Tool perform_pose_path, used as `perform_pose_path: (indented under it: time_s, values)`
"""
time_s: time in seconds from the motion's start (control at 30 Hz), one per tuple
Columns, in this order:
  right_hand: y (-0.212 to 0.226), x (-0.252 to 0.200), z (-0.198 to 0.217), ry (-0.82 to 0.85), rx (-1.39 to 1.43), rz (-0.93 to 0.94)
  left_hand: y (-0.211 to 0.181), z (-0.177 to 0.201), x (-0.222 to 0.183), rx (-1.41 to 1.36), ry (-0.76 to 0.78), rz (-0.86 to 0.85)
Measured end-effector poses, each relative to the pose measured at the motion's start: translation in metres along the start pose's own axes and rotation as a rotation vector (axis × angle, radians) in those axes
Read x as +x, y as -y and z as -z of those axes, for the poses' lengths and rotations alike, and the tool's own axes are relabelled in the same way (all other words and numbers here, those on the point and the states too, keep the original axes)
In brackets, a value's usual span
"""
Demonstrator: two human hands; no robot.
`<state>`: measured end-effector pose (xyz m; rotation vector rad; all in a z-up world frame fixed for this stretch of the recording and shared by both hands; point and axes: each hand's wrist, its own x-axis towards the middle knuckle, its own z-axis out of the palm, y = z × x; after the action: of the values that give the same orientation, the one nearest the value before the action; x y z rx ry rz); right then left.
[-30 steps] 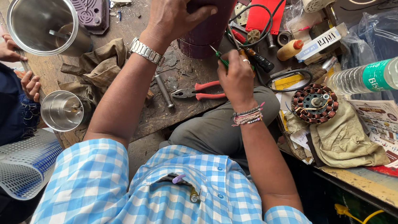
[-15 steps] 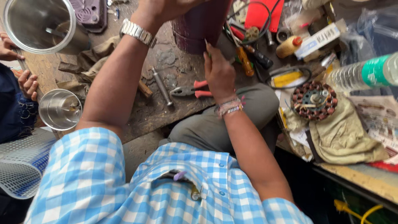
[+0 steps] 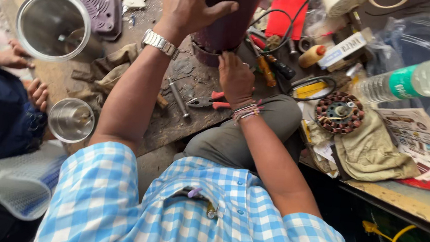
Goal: The person works on the internal wiring of a disassembled blender base using a screwdriver and pliers. They adjust wires and components within the motor housing, then handle a metal blender jar, placing it on the base and inspecting the interior before setting it aside.
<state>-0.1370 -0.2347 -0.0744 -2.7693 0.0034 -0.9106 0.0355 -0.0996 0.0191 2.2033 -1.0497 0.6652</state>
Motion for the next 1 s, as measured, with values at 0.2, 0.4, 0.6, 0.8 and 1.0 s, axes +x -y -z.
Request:
perform_pose_path:
  time_s: [0.2,0.4,0.6,0.8,1.0]
  values:
    - [-0.006,0.004,0.004,0.16,0.014,-0.075,0.006,0.003,0.004,-0.037,0.103,0.046]
    - [-0.032,-0.017,0.038,0.341,0.162,-0.243,0.01,0.03,-0.02,-0.152,0.138,-0.172]
    - [-0.056,-0.034,0.048,0.238,0.468,-0.408,-0.011,0.062,-0.072,-0.073,0.215,-0.155]
    - [-0.049,-0.032,0.03,0.26,0.554,-0.423,-0.046,0.041,-0.107,-0.311,-0.175,0.306]
    - [-0.048,-0.034,0.019,0.232,0.537,-0.417,-0.066,0.022,-0.105,-1.02,-0.051,1.014]
